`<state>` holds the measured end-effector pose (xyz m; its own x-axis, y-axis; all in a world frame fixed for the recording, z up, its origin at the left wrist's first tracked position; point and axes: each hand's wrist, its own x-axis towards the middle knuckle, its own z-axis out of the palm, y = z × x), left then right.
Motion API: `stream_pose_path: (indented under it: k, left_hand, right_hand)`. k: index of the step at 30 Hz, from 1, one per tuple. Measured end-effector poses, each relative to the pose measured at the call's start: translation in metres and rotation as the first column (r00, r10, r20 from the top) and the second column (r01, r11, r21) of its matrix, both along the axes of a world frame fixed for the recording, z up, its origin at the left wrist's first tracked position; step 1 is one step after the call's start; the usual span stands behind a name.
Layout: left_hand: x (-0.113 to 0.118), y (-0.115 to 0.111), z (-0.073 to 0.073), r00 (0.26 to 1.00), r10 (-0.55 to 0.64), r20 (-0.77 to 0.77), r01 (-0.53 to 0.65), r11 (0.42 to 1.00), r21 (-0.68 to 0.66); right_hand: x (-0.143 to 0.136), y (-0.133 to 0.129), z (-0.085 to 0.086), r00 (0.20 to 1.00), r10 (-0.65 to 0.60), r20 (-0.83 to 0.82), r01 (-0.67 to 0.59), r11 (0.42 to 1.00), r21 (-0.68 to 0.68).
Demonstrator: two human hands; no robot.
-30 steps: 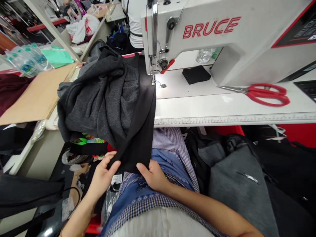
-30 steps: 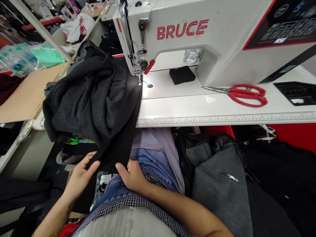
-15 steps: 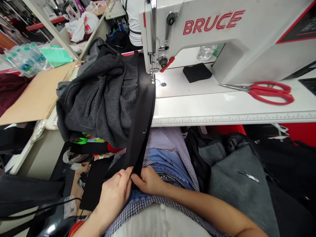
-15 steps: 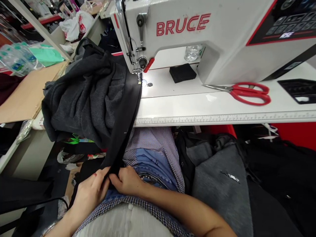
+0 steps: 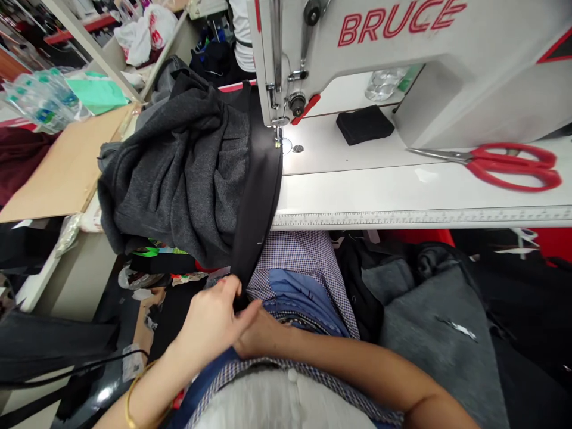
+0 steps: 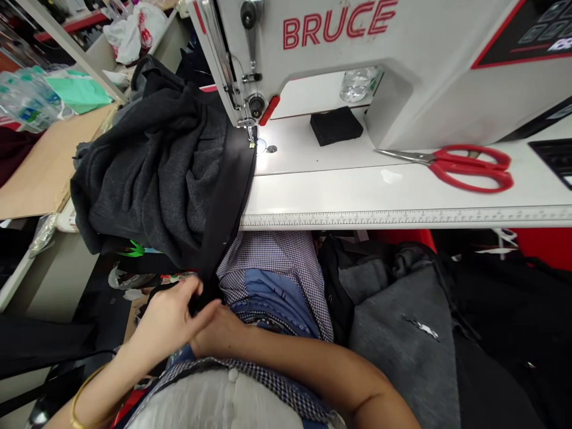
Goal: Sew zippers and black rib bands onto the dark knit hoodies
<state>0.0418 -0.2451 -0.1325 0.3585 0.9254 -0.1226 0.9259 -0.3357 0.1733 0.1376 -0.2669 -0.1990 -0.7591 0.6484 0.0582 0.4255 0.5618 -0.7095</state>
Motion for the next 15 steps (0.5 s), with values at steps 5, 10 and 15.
stream_pose_path:
  k: [5, 10, 15]
  left_hand:
    - [-0.014, 0.042, -0.001, 0.897, 0.304, 0.321, -0.197, 0.925, -0.325]
    - [-0.038, 0.06, 0.007, 0.255, 0.796, 0.549, -0.394, 0.604, -0.693]
    - [-0.037, 0.099, 0.02, 0.06, 0.644, 0.763, -0.519, 0.673, -0.527]
  right_hand:
    - [0.015, 0.018, -0.014, 0.963, -0.191, -0.19, 0.129, 0.945, -0.3]
    - [0.038, 0.072, -0.058, 0.583, -0.761, -0.284, 0.396, 0.572, -0.718]
    - [0.019, 0.104, -0.07, 0.559, -0.75, -0.353, 0.253, 0.561, -0.788]
